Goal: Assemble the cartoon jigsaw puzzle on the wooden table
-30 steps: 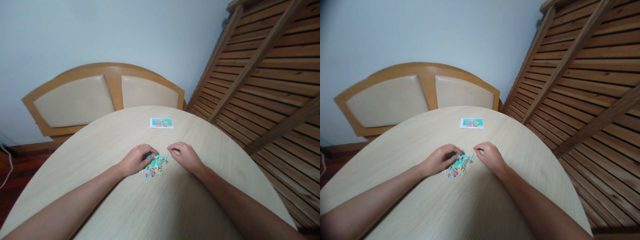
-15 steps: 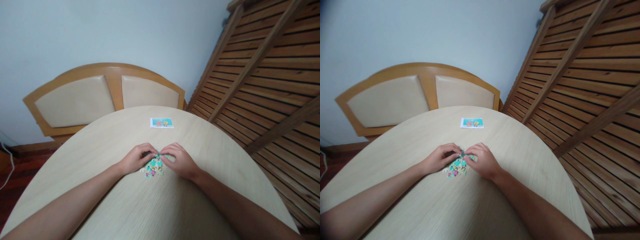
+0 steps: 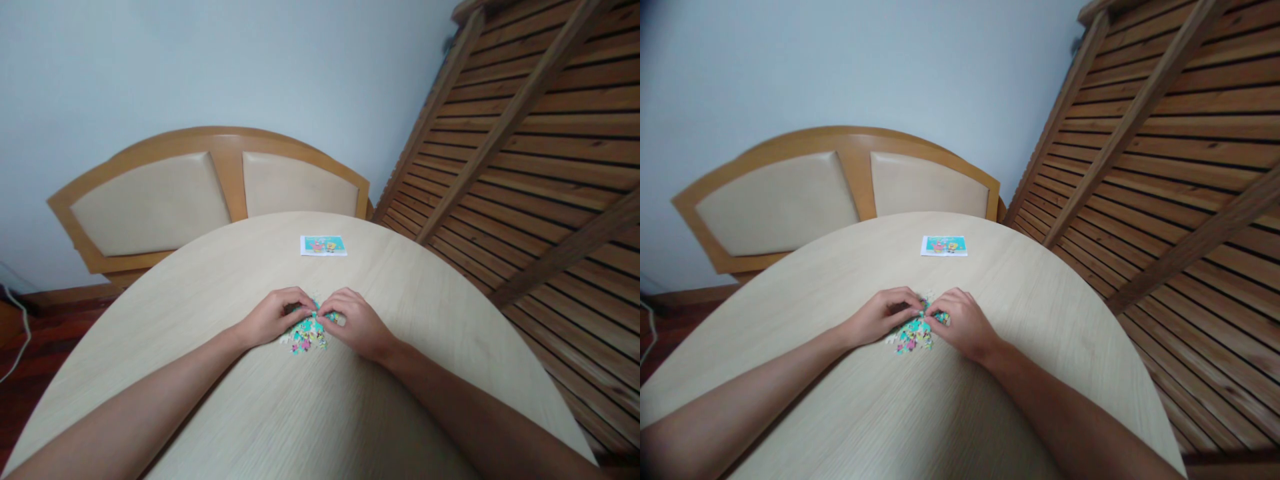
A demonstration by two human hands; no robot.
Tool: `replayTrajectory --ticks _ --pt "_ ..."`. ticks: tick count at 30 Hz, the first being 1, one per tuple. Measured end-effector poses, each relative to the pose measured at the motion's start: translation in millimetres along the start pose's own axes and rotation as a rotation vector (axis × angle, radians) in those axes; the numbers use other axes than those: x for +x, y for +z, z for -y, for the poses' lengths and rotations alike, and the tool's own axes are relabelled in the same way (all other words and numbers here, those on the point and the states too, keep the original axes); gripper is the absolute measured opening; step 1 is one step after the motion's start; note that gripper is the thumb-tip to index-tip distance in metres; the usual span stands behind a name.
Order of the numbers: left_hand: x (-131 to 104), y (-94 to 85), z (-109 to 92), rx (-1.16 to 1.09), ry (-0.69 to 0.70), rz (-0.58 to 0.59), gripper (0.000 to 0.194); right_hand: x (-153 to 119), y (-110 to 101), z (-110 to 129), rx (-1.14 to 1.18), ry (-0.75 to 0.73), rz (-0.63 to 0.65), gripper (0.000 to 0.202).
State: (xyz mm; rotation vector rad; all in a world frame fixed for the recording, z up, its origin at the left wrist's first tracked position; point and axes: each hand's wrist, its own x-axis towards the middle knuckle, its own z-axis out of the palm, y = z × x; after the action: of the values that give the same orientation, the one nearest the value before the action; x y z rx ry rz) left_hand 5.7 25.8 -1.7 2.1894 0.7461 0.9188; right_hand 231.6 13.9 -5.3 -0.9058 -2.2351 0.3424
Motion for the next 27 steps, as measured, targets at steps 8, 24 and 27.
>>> replayTrajectory --ticks 8,24,27 --pt "1 -2.1 -2 0.076 -0.084 -0.122 0.018 1 -8 -7 -0.071 0.128 -0.090 0.008" --pt "-3 -12.2 22 0.613 -0.369 -0.362 0.019 -2 -33 -43 -0.358 0.305 -0.096 0.019" --pt "-5 -12.2 26 0.636 -0.335 -0.377 0.018 -3 -32 -42 -0.369 0.281 -0.081 0.019"
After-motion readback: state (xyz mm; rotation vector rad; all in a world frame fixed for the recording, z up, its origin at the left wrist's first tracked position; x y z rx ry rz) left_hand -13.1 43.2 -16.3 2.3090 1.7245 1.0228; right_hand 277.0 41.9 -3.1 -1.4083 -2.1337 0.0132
